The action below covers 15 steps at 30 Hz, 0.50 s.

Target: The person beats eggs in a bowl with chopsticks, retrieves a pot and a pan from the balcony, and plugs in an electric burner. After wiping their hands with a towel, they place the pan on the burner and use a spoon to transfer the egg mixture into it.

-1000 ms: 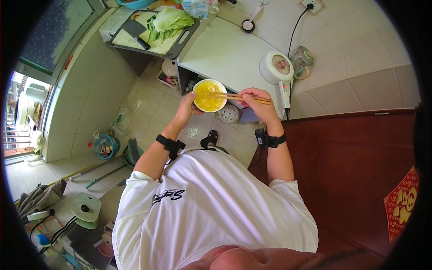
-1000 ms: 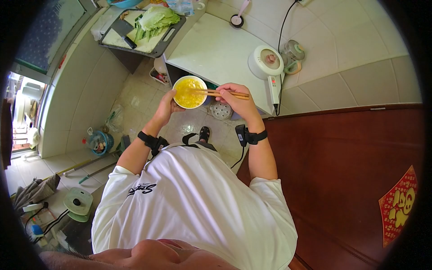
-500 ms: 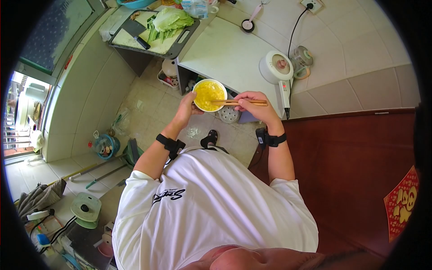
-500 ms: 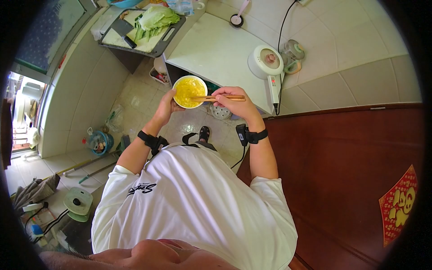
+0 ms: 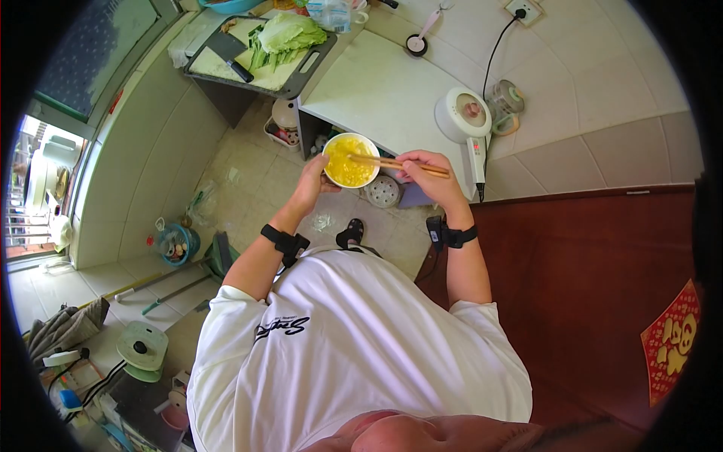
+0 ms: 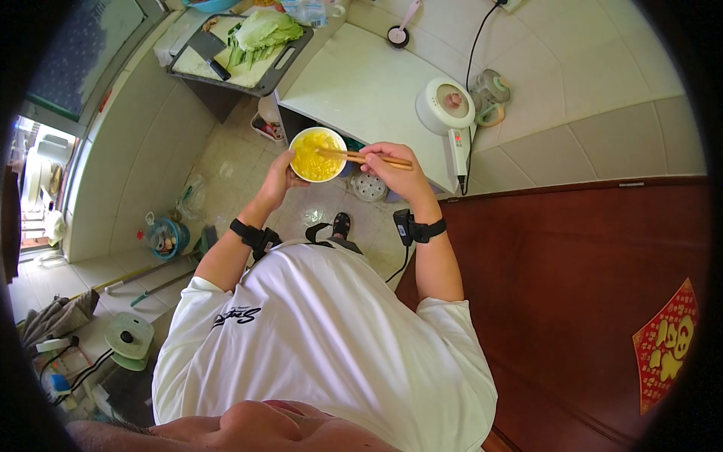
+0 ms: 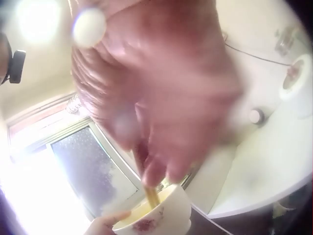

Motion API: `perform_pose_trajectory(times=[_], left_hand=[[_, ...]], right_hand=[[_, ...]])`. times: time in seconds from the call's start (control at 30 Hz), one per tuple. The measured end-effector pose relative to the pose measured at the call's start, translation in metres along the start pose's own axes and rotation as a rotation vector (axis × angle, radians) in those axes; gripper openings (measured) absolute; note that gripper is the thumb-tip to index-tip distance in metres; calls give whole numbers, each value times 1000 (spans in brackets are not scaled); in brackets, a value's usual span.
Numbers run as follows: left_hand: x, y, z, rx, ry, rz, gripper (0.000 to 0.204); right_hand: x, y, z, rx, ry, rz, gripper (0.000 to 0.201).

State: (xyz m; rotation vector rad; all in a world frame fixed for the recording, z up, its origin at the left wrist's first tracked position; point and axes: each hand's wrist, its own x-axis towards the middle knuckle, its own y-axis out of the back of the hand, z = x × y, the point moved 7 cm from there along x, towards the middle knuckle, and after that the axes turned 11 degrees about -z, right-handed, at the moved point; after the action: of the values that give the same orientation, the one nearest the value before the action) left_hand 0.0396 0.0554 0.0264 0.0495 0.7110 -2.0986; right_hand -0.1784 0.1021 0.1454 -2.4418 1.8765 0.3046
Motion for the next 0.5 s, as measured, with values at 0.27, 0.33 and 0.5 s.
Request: perform_pose_trajectory(times=[0.27,0.33,0.5], left_hand=[[2,2,-3,-5,-3,-3,48],[2,2,-3,-3,3,3,48],[4,2,-3,3,-5,-3,49]], right_hand=[[-1,-5,-2,3,-28,-75,19],[0,-6,3,23,-77,-120,20],[-1,-6,2,9,-79,-139,21]])
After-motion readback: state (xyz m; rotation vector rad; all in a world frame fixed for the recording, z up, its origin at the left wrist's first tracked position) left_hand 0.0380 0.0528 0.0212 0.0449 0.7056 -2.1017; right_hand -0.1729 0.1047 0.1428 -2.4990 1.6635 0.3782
